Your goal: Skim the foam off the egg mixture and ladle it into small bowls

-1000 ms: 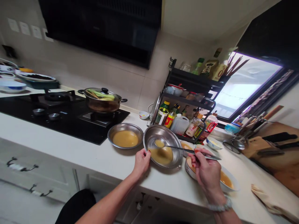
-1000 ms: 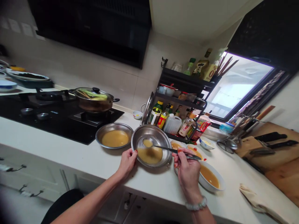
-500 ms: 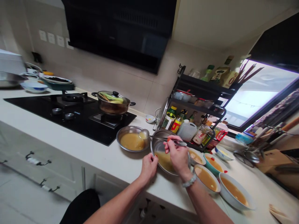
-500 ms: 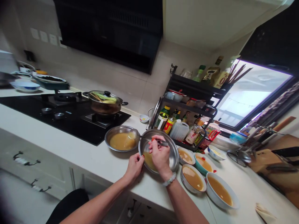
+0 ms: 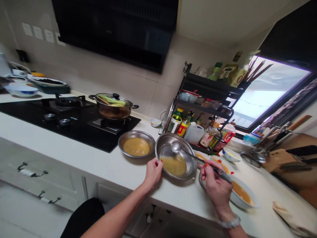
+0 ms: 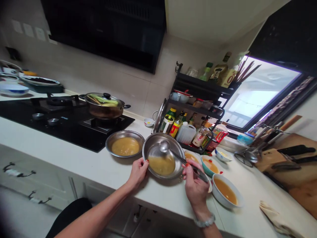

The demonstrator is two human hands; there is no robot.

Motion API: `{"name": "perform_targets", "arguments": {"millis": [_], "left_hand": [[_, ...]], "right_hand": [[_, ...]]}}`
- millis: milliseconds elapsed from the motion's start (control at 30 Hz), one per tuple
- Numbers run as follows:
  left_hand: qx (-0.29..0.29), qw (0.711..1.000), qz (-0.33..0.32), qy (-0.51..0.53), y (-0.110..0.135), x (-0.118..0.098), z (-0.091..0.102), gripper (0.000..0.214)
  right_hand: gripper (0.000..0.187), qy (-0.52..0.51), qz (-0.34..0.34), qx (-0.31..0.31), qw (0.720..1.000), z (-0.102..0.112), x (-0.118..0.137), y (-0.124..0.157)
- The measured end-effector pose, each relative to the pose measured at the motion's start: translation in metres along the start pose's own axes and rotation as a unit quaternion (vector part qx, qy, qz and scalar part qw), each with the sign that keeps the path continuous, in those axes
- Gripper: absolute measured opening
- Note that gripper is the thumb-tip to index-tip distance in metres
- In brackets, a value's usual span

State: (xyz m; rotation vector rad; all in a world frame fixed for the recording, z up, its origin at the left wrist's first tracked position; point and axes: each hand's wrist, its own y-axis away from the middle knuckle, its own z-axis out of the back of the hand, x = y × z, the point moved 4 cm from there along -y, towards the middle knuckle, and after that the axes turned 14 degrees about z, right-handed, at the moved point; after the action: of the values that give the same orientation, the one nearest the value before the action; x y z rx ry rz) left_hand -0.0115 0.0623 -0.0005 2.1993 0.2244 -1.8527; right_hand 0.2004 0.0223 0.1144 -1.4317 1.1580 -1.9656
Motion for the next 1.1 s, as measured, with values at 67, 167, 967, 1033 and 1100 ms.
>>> {"name": "perform_targets", "arguments": {"millis": [67,167,967,1033,1100], "left_hand": [[-0.001,1.000,-0.002,-0.003,0.000,0.000,0.000,0.025],[-0.004,1.000,-0.005,-0.010,0.000,0.001,0.001,0.027],[-0.005,1.000,-0.011,-0.028,0.000,-0.001,0.000,0.027],[-0.005,1.000,-0.010,-0.025,0.000,0.000,-0.001,0.026],[-0.003,1.000,-0.009,-0.021,-0.001,0.002,-0.001,0.025]], "right_hand": [[0.029,0.023,-0.031,0.000,0.999,0.017,-0.011,0.009],[0.030,0.070,-0.037,0.017,0.997,0.032,-0.018,0.025],[0.038,-0.122,-0.207,-0.126,0.962,0.028,-0.013,0.001],[0.037,-0.138,-0.207,-0.126,0.960,0.022,-0.006,-0.009],[0.037,-0.155,-0.213,-0.124,0.957,0.013,0.000,-0.018]]}}
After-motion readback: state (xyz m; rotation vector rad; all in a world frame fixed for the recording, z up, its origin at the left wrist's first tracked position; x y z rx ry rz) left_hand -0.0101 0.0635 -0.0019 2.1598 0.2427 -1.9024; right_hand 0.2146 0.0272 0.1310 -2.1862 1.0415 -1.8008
